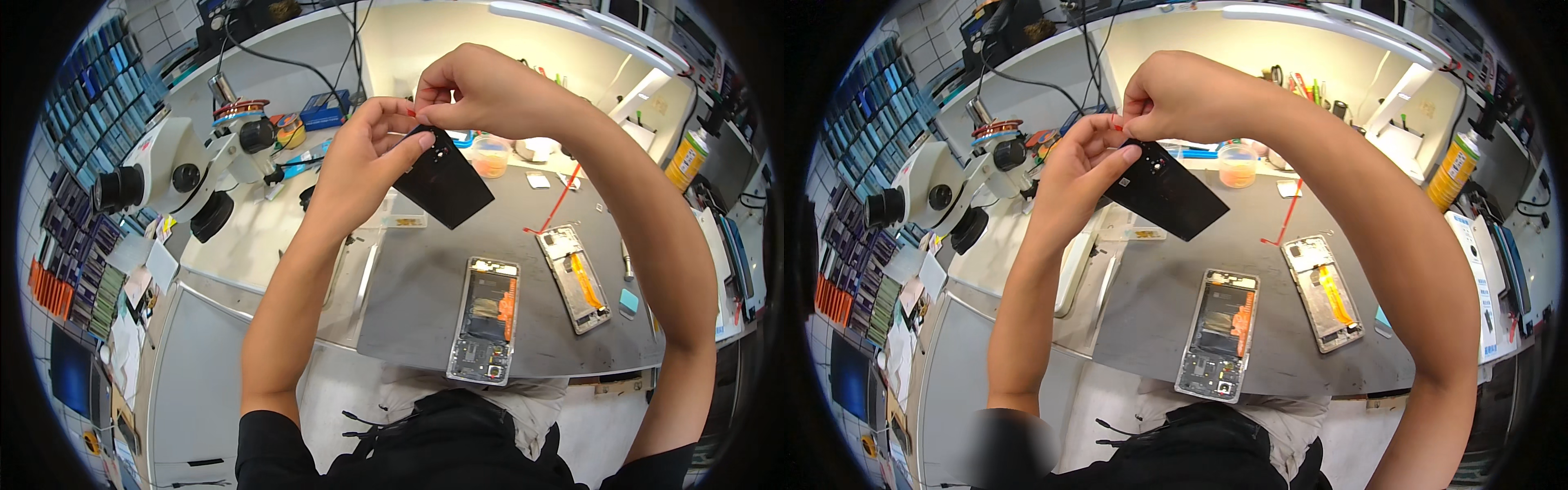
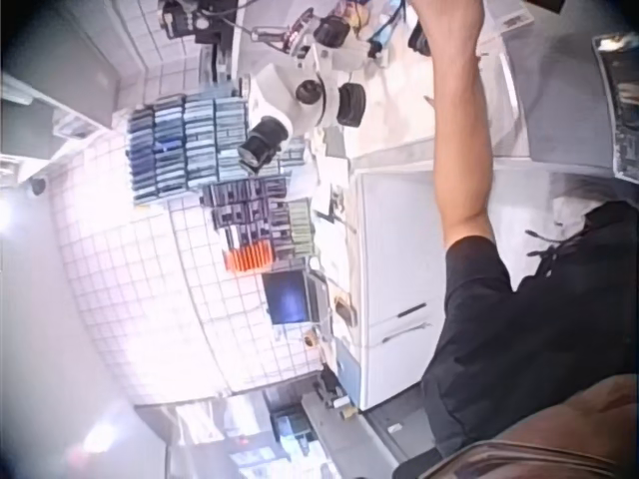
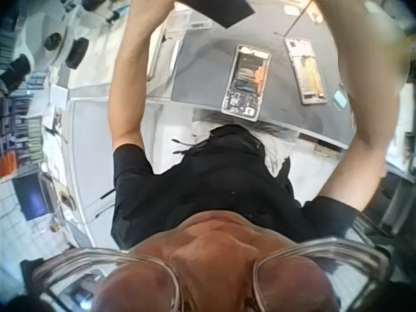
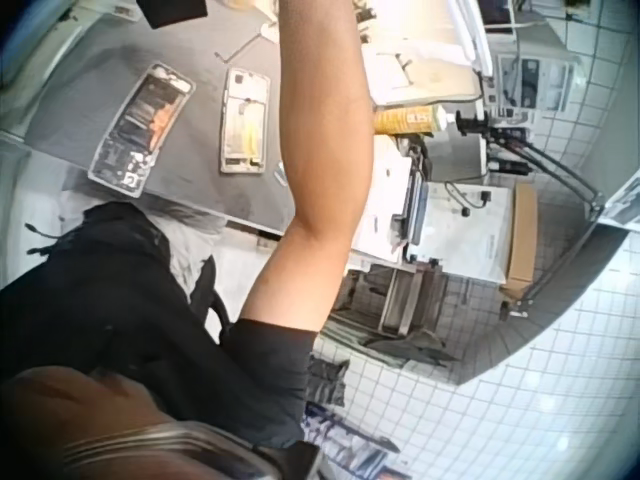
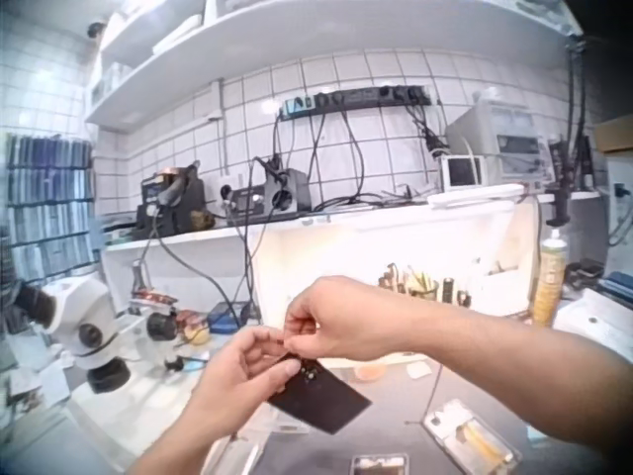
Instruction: The person uses a screwdriver to remove screws from a disassembled smartphone chassis and cleans the internal components with a cotton swab. They then pick up a black smartphone back cover and use a red string to remove a small component from the camera module area.
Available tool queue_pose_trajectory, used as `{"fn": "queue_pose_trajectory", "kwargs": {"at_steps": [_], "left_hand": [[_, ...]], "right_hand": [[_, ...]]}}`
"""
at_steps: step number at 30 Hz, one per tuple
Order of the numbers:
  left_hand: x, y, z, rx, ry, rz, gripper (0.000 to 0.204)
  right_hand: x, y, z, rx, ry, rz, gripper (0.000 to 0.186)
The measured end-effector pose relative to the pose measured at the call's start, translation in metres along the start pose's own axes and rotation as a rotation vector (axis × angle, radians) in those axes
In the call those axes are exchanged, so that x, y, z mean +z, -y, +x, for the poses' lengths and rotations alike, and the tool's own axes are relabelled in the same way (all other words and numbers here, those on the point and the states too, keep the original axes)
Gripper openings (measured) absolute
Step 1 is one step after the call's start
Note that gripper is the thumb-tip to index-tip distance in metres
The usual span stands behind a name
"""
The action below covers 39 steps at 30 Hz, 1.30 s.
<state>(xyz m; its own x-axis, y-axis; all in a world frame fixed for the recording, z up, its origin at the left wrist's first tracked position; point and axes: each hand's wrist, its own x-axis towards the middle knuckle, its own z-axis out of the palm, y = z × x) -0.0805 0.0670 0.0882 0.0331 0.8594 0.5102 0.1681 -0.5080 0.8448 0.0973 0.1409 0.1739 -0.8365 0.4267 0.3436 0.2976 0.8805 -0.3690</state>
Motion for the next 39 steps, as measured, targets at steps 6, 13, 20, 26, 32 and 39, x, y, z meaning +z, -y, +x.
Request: {"fn": "queue_pose_trajectory", "kwargs": {"at_steps": [6, 13, 20, 26, 32, 39], "left_hand": [[-0.022, 0.025, -0.004, -0.098, -0.100, 0.114, 0.022], [-0.038, 0.035, 0.002, -0.172, -0.123, 0.025, 0.028], [-0.045, 0.041, 0.003, -0.218, -0.091, 0.033, 0.021], [-0.042, 0.038, -0.001, -0.188, -0.171, -0.007, 0.019], [-0.042, 0.045, -0.001, -0.141, -0.223, 0.088, 0.019], [-0.042, 0.046, -0.006, -0.146, -0.249, 0.096, 0.019]], "right_hand": [[0.035, -0.022, 0.026, -0.058, 0.016, -0.010, 0.019], [0.047, -0.036, 0.044, -0.148, -0.031, -0.047, 0.022], [0.059, -0.058, 0.053, -0.243, -0.059, 0.100, 0.021], [0.064, -0.067, 0.056, -0.126, -0.001, 0.260, 0.020], [0.078, -0.085, 0.047, -0.356, -0.508, 0.007, 0.021], [0.085, -0.060, 0.010, -0.131, -0.524, 0.075, 0.013]]}}
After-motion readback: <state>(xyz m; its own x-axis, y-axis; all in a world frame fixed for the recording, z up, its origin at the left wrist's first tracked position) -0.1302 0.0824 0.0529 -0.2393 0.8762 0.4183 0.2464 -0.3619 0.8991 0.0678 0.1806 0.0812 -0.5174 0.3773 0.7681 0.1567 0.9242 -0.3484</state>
